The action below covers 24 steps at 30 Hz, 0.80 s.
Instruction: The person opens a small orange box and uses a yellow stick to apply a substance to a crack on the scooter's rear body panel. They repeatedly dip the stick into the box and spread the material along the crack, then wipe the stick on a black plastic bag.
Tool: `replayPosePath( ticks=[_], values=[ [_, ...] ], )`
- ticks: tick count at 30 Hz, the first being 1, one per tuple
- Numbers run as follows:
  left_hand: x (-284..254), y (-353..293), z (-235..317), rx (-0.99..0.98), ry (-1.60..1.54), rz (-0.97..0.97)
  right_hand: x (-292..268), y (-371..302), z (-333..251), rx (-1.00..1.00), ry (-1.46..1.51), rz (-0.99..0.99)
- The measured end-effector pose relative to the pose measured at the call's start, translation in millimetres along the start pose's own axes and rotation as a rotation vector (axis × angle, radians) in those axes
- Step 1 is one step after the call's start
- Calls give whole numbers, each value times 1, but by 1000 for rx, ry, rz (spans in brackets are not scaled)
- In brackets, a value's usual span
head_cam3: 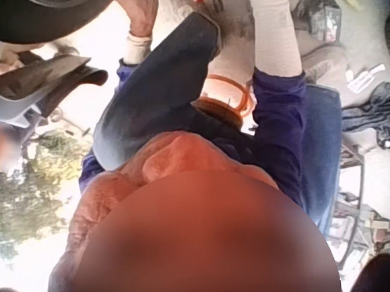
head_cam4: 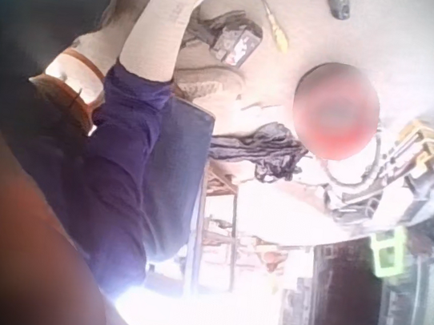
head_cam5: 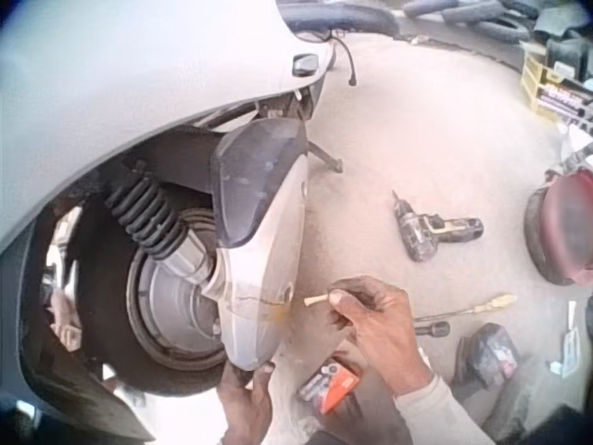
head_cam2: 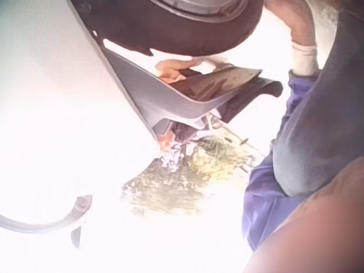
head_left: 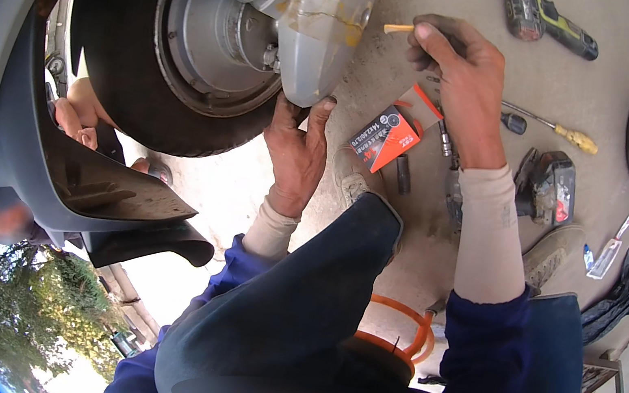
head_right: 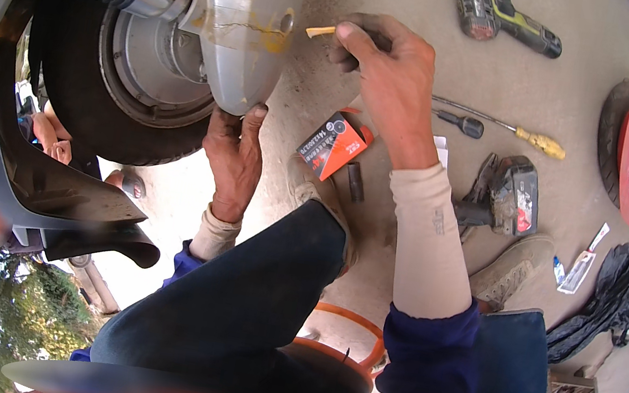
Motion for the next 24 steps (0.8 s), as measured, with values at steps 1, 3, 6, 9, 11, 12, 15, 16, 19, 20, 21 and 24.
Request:
replayPosePath(
  ticks=[1,3,6,9,11,12,15,16,19,20,21,24],
  values=[
    [1,0,1,-2,-2,-3,2,-2,-3,-13,25,-13],
    [-2,2,3,-4,23,-16,8,-4,-9,-39,85,-40],
    [-5,1,9,-5,59,-29,19,-7,-16,-64,131,-69],
    [-7,-1,14,-36,30,-15,30,-8,-27,-70,166,-112],
    [-7,-2,12,-1,26,-9,35,-7,-32,-80,172,-121],
    [-6,-1,11,17,25,-8,37,-6,-34,-85,176,-124],
    [-7,-1,12,-25,-7,-32,40,-5,-36,-80,181,-135],
    [-7,-1,12,-18,3,-31,41,-5,-37,-87,184,-140],
    [-6,-1,10,-15,23,-35,39,-8,-37,-92,182,-125],
    [-6,-1,11,-22,26,-35,37,-11,-38,-87,175,-106],
    [-6,-1,12,-28,29,-35,34,-13,-38,-83,169,-87],
    [-5,-4,9,-31,155,-17,21,-30,-30,-59,157,-6]
  ],
)
Point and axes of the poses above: each hand's wrist, its own y-axis towards the middle knuckle, its own x-axis out of the palm, z = x × y, the point moved 2 cm from there along y, towards the middle knuckle, and after that the axes turned 15 degrees about -z, right-handed, at the moved point
